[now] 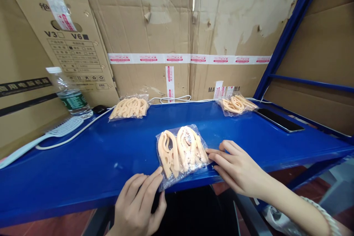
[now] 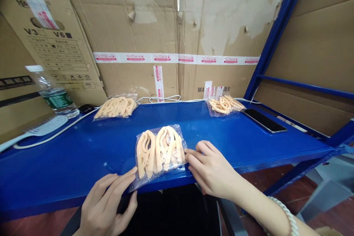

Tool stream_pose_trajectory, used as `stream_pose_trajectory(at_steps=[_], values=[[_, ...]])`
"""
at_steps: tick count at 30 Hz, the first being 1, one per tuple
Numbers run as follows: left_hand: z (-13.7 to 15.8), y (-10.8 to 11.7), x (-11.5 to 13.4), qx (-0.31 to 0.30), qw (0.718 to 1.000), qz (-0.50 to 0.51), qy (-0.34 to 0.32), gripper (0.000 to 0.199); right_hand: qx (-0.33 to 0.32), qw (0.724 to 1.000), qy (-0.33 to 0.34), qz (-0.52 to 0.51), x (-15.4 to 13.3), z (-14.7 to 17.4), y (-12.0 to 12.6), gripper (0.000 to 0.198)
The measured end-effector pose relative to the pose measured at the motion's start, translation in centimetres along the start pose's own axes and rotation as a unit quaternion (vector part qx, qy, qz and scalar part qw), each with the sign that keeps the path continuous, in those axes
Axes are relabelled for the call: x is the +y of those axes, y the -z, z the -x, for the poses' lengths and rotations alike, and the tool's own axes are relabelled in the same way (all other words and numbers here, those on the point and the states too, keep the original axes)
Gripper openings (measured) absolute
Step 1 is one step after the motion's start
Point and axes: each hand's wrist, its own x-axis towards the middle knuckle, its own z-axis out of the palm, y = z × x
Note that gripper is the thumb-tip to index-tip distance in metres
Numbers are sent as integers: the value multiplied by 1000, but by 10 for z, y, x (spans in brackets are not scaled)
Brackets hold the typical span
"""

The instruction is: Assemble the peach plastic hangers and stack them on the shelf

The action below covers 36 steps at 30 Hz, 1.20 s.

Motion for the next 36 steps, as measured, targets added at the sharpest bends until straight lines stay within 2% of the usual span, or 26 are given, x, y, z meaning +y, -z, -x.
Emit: stream_pose_trajectory(at_steps=[3, 6, 9, 12, 16, 19, 24, 29, 32, 36], values=[[-4, 1, 1, -3, 1000, 9, 5, 33, -3, 1000, -4, -13, 2, 2, -2, 17], [-11, 5, 0, -16, 999, 21, 28, 27, -2, 998, -43, -54, 5, 6, -3, 20], [-19, 12, -4, -61, 994, 61, 60, 20, -4, 990, -85, -113, 7, 8, -1, 26], [-23, 18, -10, -109, 988, 90, 62, 22, -21, 978, -99, -180, 9, 7, 6, 30], [-19, 18, -17, -106, 992, 55, 28, 33, -22, 975, -87, -205, 16, 5, 12, 32], [-15, 17, -19, -93, 994, 43, 25, 33, -7, 974, -94, -206, 24, 7, 13, 35], [-13, 17, -21, -75, 997, 35, 10, 31, 65, 975, -130, -167, 49, 11, 16, 31], [-9, 12, -24, -64, 998, 14, -14, 29, 116, 973, -185, -71, 100, 11, 8, 28], [-6, 8, -26, -53, 998, 1, -28, 27, 75, 982, -175, -15, 126, 2, -5, 33], [-4, 6, -27, -47, 998, -4, -35, 26, -18, 991, -101, 82, 133, -24, -21, 40]])
